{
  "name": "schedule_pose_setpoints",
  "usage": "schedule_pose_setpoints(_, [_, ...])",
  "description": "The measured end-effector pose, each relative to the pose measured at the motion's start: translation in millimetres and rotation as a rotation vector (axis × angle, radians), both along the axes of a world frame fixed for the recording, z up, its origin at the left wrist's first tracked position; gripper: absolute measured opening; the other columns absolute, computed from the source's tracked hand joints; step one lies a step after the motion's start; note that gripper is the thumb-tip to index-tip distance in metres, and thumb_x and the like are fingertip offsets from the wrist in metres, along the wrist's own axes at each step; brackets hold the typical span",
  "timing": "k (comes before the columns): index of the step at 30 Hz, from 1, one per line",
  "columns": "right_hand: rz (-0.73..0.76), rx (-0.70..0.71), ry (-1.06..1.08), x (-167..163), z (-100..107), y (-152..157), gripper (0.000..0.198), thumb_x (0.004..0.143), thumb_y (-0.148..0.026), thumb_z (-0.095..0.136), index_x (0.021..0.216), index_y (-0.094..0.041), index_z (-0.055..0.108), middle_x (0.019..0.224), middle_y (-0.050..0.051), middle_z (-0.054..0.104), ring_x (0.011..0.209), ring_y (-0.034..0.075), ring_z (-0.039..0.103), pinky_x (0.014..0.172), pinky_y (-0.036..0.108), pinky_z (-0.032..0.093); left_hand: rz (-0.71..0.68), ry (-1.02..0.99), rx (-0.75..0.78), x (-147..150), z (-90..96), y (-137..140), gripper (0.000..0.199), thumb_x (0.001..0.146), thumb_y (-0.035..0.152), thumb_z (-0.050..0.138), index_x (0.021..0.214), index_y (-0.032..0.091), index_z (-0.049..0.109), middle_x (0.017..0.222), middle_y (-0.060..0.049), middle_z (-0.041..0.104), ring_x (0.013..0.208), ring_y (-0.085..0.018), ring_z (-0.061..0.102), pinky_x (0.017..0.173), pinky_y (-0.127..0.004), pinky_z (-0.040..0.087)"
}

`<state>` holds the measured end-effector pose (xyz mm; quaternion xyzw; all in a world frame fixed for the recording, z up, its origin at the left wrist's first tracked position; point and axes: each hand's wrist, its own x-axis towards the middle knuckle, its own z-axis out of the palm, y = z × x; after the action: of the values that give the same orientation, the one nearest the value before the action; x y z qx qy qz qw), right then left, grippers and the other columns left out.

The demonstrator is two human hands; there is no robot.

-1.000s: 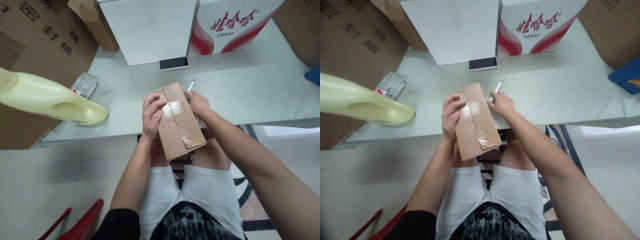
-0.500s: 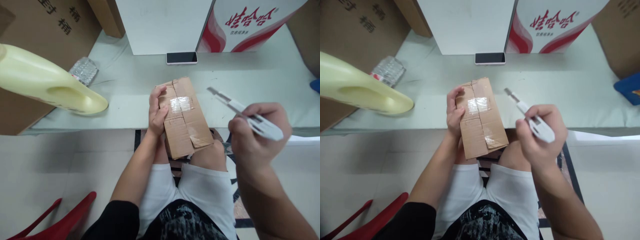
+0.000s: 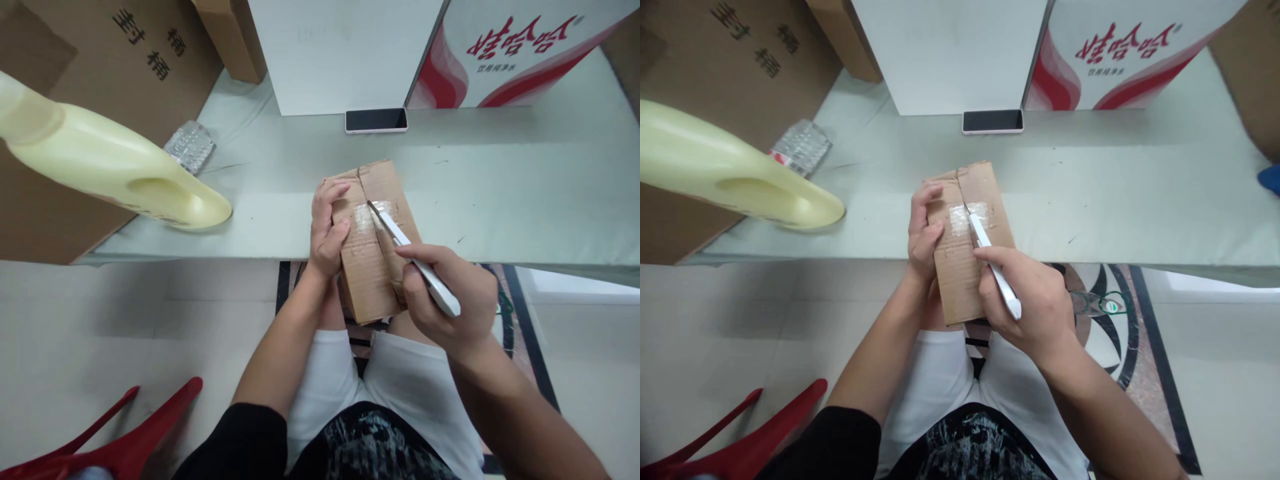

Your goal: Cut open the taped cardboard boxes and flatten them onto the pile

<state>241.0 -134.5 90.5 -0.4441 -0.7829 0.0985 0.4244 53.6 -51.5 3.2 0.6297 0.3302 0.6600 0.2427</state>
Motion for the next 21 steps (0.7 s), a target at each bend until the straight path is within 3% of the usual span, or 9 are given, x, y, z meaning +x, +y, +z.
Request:
schedule_pose_setpoints(5, [-0.057, -0.006, -0.004, -2.0, -2.6, -3.6, 0.023, 0.093, -0.021, 0.063, 0.113, -0.028, 0.07, 0.078, 0.0, 0.073, 0.056, 0.015, 0.066, 0.057, 0.029, 0.058, 0.022, 0.009, -0.022, 1.3, 0.8, -1.6, 0.044, 0.096, 0.056, 0.05, 0.133, 0.034, 0.059, 0.138, -0.005, 0.059, 0.138, -0.031, 0.05, 0.124, -0.053, 0.03])
schedule_pose_setpoints(10, [-0.07, -0.039, -0.022, -8.3, 5.4, 0.1, 0.015, 0.094, -0.026, 0.063, 0.107, -0.025, 0.07, 0.073, -0.001, 0.072, 0.049, 0.012, 0.062, 0.046, 0.026, 0.048, 0.035, 0.027, -0.05, 0.8, 0.6, -2.1, 0.047, 0.095, 0.06, 0.048, 0.132, 0.033, 0.058, 0.139, -0.006, 0.057, 0.14, -0.032, 0.048, 0.124, -0.053, 0.032])
schedule_pose_setpoints(21, [-0.05, -0.03, 0.064, -11.7, 8.8, 0.8, 0.014, 0.09, -0.015, 0.056, 0.096, -0.022, 0.067, 0.066, -0.004, 0.068, 0.043, 0.008, 0.053, 0.041, 0.023, 0.041, 0.053, 0.009, -0.052, 3.0, -2.4, -1.7, 0.047, 0.094, 0.061, 0.05, 0.131, 0.034, 0.058, 0.141, -0.006, 0.055, 0.142, -0.033, 0.045, 0.125, -0.054, 0.029])
